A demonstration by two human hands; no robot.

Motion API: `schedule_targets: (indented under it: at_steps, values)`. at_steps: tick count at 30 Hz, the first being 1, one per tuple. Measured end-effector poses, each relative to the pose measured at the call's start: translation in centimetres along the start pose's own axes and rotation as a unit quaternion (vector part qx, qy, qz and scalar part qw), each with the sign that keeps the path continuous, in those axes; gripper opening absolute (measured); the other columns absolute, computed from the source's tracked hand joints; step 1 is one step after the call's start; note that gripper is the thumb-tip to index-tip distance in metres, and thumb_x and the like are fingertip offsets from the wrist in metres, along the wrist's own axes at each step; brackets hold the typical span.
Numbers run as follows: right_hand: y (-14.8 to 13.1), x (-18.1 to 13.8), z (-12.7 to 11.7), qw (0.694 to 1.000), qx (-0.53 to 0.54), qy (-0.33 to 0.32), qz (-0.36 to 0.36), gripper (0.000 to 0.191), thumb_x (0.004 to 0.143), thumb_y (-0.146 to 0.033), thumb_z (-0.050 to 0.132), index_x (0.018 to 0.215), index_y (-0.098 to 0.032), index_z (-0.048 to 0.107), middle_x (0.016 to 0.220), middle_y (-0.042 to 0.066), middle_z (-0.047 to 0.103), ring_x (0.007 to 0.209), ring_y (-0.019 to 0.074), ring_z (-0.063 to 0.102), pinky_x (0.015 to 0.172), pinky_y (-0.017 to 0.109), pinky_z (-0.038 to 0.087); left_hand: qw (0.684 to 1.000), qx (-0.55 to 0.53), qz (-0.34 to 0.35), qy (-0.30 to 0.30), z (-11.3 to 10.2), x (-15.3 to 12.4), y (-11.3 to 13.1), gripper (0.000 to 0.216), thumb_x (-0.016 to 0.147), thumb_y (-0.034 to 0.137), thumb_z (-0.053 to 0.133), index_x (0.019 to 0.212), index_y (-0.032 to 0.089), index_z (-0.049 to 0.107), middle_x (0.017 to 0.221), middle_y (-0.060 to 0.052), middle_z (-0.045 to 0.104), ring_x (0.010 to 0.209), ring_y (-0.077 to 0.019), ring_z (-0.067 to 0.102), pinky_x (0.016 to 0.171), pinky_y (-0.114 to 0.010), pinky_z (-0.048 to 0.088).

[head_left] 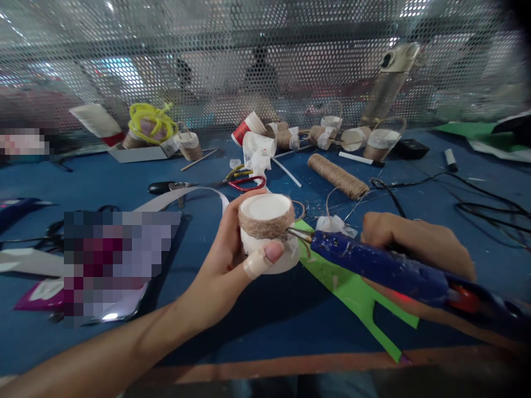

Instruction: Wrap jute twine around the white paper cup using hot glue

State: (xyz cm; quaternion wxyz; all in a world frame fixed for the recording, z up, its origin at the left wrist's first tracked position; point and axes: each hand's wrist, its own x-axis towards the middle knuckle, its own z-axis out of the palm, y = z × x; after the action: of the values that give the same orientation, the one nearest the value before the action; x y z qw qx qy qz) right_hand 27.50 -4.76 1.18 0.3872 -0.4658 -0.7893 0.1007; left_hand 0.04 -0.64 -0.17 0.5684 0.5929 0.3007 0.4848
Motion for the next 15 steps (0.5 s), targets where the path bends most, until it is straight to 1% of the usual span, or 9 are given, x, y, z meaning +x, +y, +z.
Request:
schedule_targets:
  at_steps: [3, 6, 8, 11, 15]
  values:
    - [-0.11, -0.06, 0.01, 1.000, -0.014, -0.001, 0.001, 0.022, 0.086, -0.021, 0.063, 0.081, -0.028, 0.043, 0.072, -0.009, 0.052, 0.061, 0.0107, 0.047, 0.059, 0.028, 0.032, 1.000, 0.003, 0.007, -0.010, 0.01, 0.17, -0.07, 0.053, 0.095, 0.031, 0.083, 0.143, 0.039, 0.061, 0.135, -0.002, 0.073, 0.120, -0.0275, 0.070, 0.101, -0.038, 0.058]
    - [-0.05, -0.06, -0.01, 1.000, -0.024, 0.003, 0.005, 0.022, 0.088, -0.022, 0.064, 0.082, -0.028, 0.044, 0.072, -0.009, 0.053, 0.060, 0.0107, 0.048, 0.059, 0.029, 0.033, 1.000, 0.008, 0.002, -0.009, -0.17, 0.14, -0.11, 0.053, 0.095, 0.035, 0.081, 0.144, 0.038, 0.061, 0.135, -0.004, 0.073, 0.119, -0.0287, 0.069, 0.101, -0.040, 0.058]
    - [0.04, 0.00, 0.00, 1.000, -0.028, 0.007, 0.008, 0.023, 0.087, -0.019, 0.064, 0.081, -0.028, 0.044, 0.071, -0.010, 0.052, 0.058, 0.0111, 0.047, 0.058, 0.029, 0.033, 1.000, 0.004, 0.000, -0.011, -0.36, 0.03, -0.16, 0.054, 0.096, 0.039, 0.079, 0.147, 0.037, 0.060, 0.137, -0.004, 0.073, 0.122, -0.0299, 0.069, 0.101, -0.040, 0.058]
    - [0.19, 0.15, 0.01, 0.999, -0.032, 0.005, 0.009, 0.026, 0.084, -0.016, 0.065, 0.080, -0.028, 0.042, 0.068, -0.010, 0.050, 0.057, 0.0116, 0.044, 0.057, 0.029, 0.032, 1.000, -0.008, -0.007, -0.019, -0.63, -0.09, -0.24, 0.056, 0.098, 0.041, 0.076, 0.151, 0.039, 0.058, 0.139, -0.003, 0.072, 0.125, -0.0303, 0.068, 0.103, -0.040, 0.059]
    - [0.33, 0.35, 0.04, 1.000, -0.014, 0.011, -0.004, 0.027, 0.082, -0.014, 0.066, 0.079, -0.028, 0.043, 0.066, -0.010, 0.050, 0.055, 0.0102, 0.046, 0.056, 0.028, 0.033, 0.999, -0.027, 0.001, -0.038, -0.87, -0.07, -0.39, 0.059, 0.099, 0.041, 0.074, 0.155, 0.038, 0.055, 0.140, -0.004, 0.073, 0.124, -0.0302, 0.069, 0.106, -0.042, 0.058]
